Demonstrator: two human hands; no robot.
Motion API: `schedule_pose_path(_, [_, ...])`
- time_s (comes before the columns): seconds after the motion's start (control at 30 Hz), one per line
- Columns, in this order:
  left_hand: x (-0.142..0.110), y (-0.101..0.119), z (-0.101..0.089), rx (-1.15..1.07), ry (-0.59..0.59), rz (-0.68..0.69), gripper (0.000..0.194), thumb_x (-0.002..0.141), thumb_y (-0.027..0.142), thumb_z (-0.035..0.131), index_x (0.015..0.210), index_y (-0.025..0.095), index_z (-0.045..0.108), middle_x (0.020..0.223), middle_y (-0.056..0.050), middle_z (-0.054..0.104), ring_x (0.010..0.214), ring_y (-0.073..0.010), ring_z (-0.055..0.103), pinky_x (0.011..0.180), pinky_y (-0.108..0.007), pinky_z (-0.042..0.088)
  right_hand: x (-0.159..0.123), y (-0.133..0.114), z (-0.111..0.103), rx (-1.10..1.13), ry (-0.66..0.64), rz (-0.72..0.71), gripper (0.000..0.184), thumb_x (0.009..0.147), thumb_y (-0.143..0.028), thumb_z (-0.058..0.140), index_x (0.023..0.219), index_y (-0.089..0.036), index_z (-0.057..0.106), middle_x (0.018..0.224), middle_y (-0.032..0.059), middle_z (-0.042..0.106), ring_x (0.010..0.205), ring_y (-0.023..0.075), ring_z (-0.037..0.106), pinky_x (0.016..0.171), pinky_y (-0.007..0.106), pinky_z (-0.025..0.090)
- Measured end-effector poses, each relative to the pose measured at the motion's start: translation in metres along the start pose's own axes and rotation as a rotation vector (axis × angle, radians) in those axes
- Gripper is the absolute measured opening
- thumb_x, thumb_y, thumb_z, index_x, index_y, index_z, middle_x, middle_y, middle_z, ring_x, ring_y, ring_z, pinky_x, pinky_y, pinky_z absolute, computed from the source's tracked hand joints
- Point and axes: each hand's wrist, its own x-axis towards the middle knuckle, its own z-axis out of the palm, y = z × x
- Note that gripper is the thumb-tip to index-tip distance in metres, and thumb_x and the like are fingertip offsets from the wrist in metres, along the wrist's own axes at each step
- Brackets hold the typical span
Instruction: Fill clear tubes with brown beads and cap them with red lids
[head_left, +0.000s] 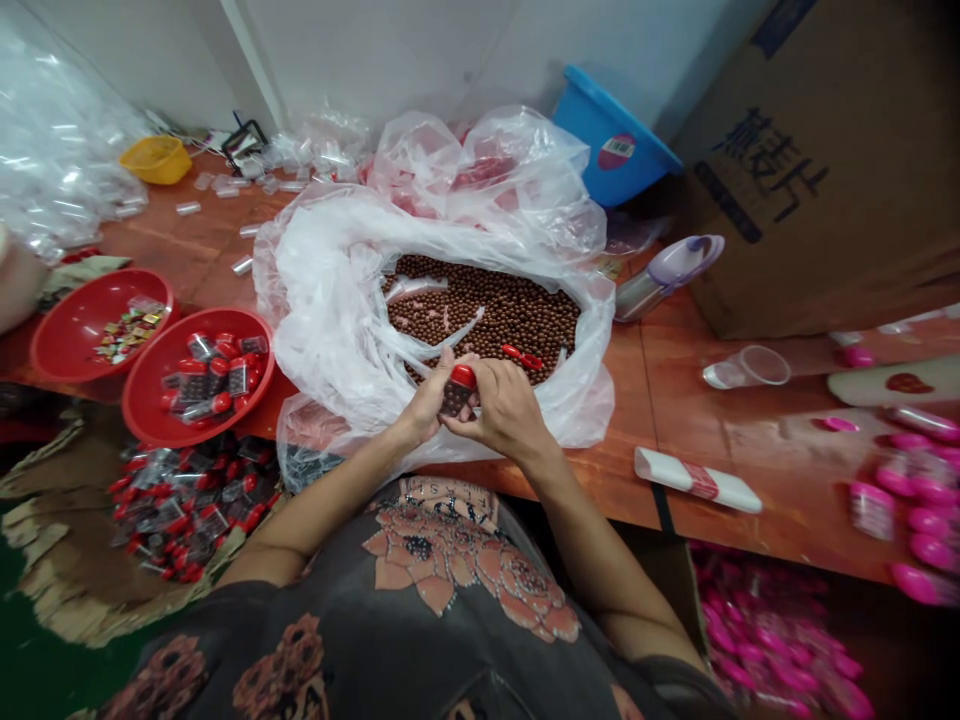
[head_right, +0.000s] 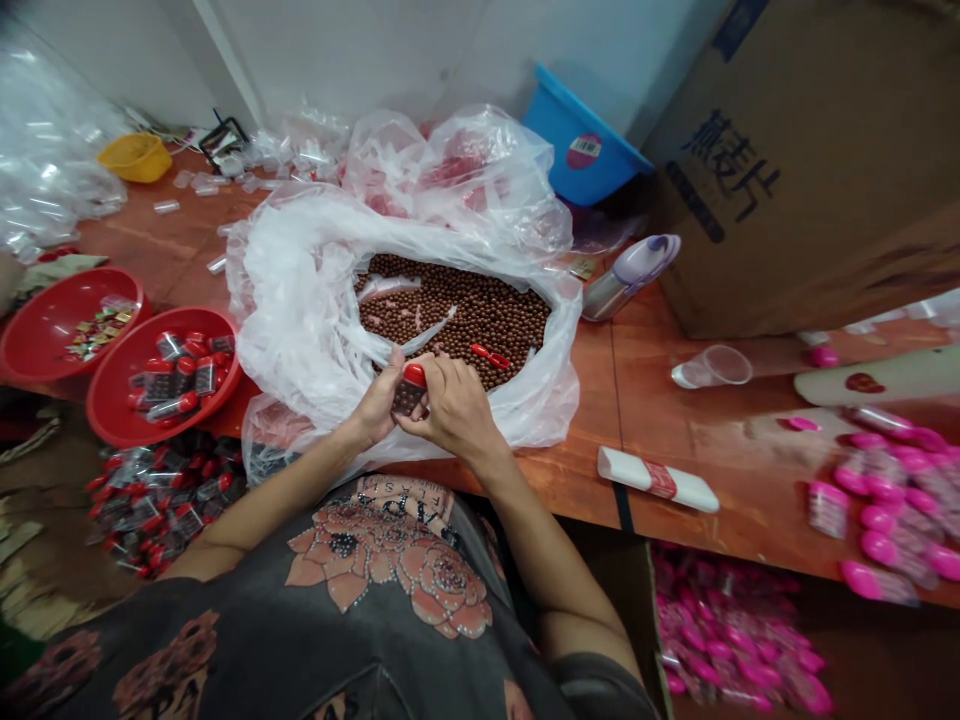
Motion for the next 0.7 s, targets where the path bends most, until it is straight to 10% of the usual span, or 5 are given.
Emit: schedule_pose_path(0.7, [-0.015, 0.005, -0.018, -0.032, 0.225, 0.057, 0.06, 0.09, 0.054, 0.05, 0.134, 0.014, 0.056, 0.061, 0.0, 0.06, 0.048, -0.0111, 0.053, 0.046, -0.02, 0.04, 0.008, -0.007, 0.028, 0.143, -0.042, -0.037, 0.06, 0.081, -0.047, 0.064, 0.127, -0.013, 0.046, 0.117, 0.017, 0.061, 0.108, 0.0323, 0.055, 0.093, 0.045, 0.044])
